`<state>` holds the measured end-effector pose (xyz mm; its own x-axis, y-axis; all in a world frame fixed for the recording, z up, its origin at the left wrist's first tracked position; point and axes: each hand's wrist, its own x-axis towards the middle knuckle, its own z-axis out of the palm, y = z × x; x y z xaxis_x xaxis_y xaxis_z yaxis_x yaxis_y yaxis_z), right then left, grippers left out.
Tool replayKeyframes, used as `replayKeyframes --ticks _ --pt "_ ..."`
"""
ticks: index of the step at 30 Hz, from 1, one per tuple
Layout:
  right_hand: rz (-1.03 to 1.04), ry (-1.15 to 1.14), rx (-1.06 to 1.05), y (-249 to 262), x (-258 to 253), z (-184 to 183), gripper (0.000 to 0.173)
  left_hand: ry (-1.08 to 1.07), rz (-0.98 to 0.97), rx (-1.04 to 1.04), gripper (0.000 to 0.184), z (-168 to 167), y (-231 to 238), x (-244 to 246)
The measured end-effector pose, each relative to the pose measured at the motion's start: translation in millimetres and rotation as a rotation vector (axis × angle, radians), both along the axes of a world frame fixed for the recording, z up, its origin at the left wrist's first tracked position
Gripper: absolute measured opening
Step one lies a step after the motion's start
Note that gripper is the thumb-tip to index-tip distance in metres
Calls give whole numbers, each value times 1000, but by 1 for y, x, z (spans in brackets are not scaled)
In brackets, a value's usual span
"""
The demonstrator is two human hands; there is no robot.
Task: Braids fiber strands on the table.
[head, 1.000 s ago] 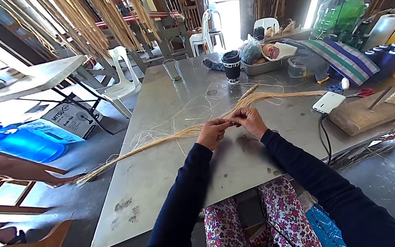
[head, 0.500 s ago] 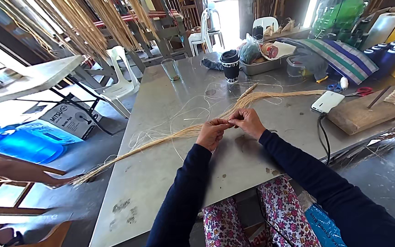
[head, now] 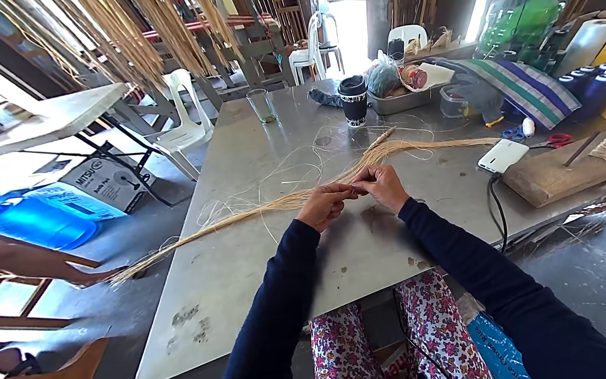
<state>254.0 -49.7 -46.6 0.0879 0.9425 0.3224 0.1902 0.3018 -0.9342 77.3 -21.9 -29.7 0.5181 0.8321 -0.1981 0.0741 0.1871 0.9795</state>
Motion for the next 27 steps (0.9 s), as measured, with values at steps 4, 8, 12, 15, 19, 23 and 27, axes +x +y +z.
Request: replayKeyframes --ticks 4,8,12,15,19,23,27 --pt "6 -13 0 0 1 0 1 21 18 -10 19 2 1 2" --pt "10 -24 -11 0 0 1 3 44 38 20 19 2 -2 2" --pt "19 -13 -16 0 0 1 3 14 36 7 14 1 0 2" --pt "20 4 -7 0 -1 0 3 32 37 39 13 -1 1 2" --pt "31 -2 21 1 0 -1 3 47 14 70 13 -1 1 2" --pt "31 -20 34 1 -1 -2 4 -9 -44 67 15 -2 2 1" --pt "15 -30 61 1 -1 -3 5 -29 -56 77 17 -1 1 0"
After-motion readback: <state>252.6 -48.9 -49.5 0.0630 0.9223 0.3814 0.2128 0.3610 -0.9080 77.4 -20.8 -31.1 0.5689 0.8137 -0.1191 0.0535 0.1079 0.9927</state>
